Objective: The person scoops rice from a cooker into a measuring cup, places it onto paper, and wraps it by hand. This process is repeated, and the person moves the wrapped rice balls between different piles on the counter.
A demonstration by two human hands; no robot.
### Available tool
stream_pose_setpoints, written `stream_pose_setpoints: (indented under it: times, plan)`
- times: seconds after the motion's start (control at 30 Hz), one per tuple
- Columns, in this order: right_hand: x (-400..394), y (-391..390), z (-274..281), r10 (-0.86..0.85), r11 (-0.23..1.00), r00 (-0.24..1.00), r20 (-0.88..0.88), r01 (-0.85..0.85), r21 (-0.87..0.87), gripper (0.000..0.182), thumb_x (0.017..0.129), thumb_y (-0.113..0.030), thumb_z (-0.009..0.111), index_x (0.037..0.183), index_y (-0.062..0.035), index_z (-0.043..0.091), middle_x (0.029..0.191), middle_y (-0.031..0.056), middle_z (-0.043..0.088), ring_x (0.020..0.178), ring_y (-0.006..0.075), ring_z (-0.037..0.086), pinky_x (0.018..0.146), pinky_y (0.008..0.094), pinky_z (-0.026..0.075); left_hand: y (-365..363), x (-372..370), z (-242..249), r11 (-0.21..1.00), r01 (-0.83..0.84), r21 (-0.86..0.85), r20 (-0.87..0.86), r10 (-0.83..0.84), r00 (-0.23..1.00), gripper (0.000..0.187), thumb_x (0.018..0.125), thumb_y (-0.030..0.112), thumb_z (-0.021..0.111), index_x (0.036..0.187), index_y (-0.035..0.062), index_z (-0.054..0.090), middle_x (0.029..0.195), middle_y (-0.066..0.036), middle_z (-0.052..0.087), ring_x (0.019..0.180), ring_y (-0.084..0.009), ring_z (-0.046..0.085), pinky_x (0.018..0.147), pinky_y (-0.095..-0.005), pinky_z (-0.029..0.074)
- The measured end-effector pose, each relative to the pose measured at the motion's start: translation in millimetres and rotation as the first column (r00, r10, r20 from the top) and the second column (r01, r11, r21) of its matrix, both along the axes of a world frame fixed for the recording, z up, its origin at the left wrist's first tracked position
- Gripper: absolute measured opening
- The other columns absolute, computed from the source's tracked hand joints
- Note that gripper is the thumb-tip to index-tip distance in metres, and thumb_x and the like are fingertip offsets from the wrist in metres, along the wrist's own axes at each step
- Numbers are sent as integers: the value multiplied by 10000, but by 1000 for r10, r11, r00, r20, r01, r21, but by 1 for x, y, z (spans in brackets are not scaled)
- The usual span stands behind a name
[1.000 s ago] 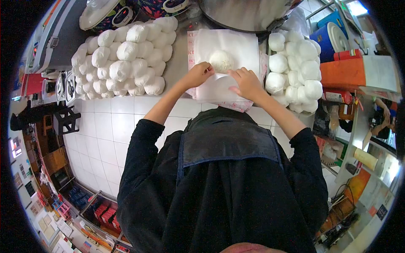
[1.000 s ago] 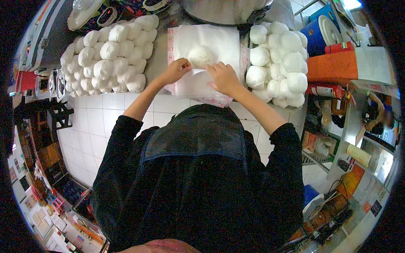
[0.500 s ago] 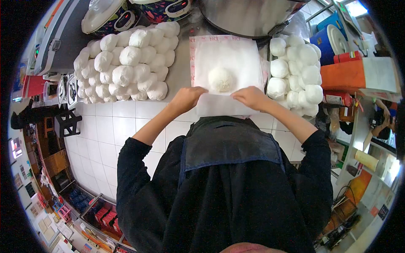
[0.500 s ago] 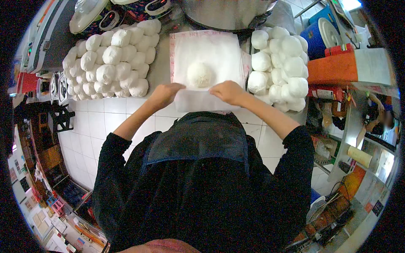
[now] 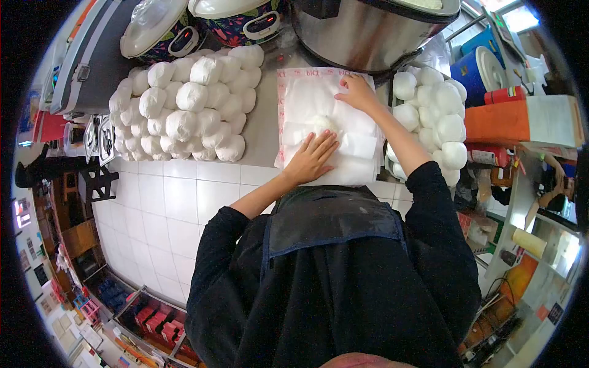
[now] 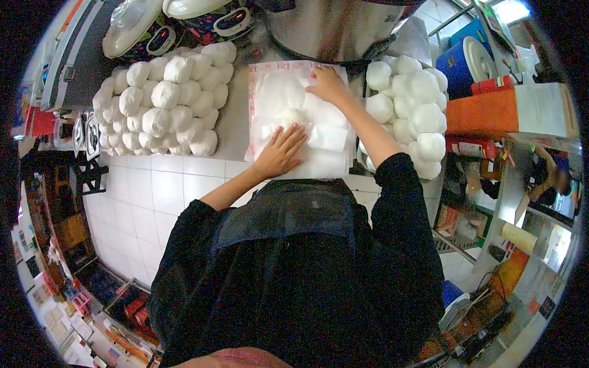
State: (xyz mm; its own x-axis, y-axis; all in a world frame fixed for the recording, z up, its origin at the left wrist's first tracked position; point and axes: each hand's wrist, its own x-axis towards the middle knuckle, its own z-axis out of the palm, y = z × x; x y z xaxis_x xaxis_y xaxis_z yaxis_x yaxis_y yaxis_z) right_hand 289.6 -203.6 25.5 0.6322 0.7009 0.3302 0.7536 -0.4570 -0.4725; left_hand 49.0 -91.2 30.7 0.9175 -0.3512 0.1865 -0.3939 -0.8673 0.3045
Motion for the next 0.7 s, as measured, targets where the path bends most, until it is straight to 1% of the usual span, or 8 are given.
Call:
stream_pose_setpoints:
  times: [0.13, 0.2, 0.3, 0.43, 0.53, 0.57, 0.63, 0.7]
  plan:
    - [15, 6, -4, 13, 971, 933, -360, -98, -220, 275, 609, -213, 751, 746, -32, 596, 696, 95, 617, 644, 215, 599, 590, 324, 458, 9, 8, 4, 998, 49, -45, 1, -49, 999, 566, 817, 309, 554, 1305, 72, 392, 1390, -96, 333, 1318, -246, 254, 1058, -455, 211]
    - [17, 7, 0, 13, 973, 923, -384, -101, -210, 267, 601, -192, 753, 743, -30, 595, 691, 91, 616, 642, 206, 598, 595, 318, 460, 13, 14, 1, 989, 90, -115, 32, -87, 996, 537, 788, 189, 566, 1290, 80, 410, 1368, -87, 376, 1297, -247, 302, 1058, -466, 222]
    - [19, 10, 5, 24, 976, 919, -394, -106, -189, 268, 579, -147, 757, 757, -29, 595, 688, 85, 619, 639, 191, 598, 603, 310, 467, 22, 19, -2, 989, 139, -58, 60, -136, 989, 536, 753, 90, 543, 1276, 82, 425, 1337, -80, 419, 1273, -237, 344, 1054, -451, 248]
    - [13, 15, 23, -19, 989, 913, -407, -41, -139, 345, 549, -95, 763, 840, -35, 588, 718, 82, 634, 668, 180, 610, 631, 302, 480, 30, 24, -1, 981, 177, -82, 107, -168, 980, 558, 710, 23, 530, 1258, 88, 447, 1296, -81, 464, 1224, -247, 411, 1040, -434, 298]
    - [13, 18, 33, -29, 961, 861, -507, -115, -250, 421, 534, -120, 769, 899, -38, 575, 792, 107, 637, 754, 220, 618, 684, 327, 481, 33, 25, -1, 949, 161, -271, 113, -135, 984, 526, 691, -35, 512, 1203, 83, 490, 1263, -89, 491, 1164, -262, 469, 1009, -415, 358]
    - [10, 18, 31, -32, 962, 860, -508, -112, -250, 421, 534, -120, 769, 899, -38, 575, 792, 107, 637, 754, 220, 618, 684, 327, 481, 34, 26, 0, 945, 163, -283, 123, -133, 983, 508, 682, -49, 508, 1174, 77, 505, 1246, -95, 502, 1144, -267, 484, 995, -406, 377]
    - [7, 16, 24, -71, 912, 985, -160, -1, -411, 436, 535, -149, 762, 912, -37, 574, 850, 136, 629, 839, 273, 607, 739, 357, 470, 34, 28, 3, 940, 170, -296, 139, -134, 981, 491, 673, -63, 504, 1145, 72, 521, 1229, -100, 514, 1124, -272, 498, 981, -397, 395]
    - [12, 17, 16, -105, 854, 979, -172, 0, -521, 444, 535, -171, 761, 916, -39, 575, 865, 146, 625, 854, 291, 600, 752, 366, 466, 34, 29, 7, 940, 172, -295, 135, -137, 981, 479, 654, -86, 502, 1106, 70, 540, 1203, -105, 520, 1122, -275, 496, 962, -383, 414]
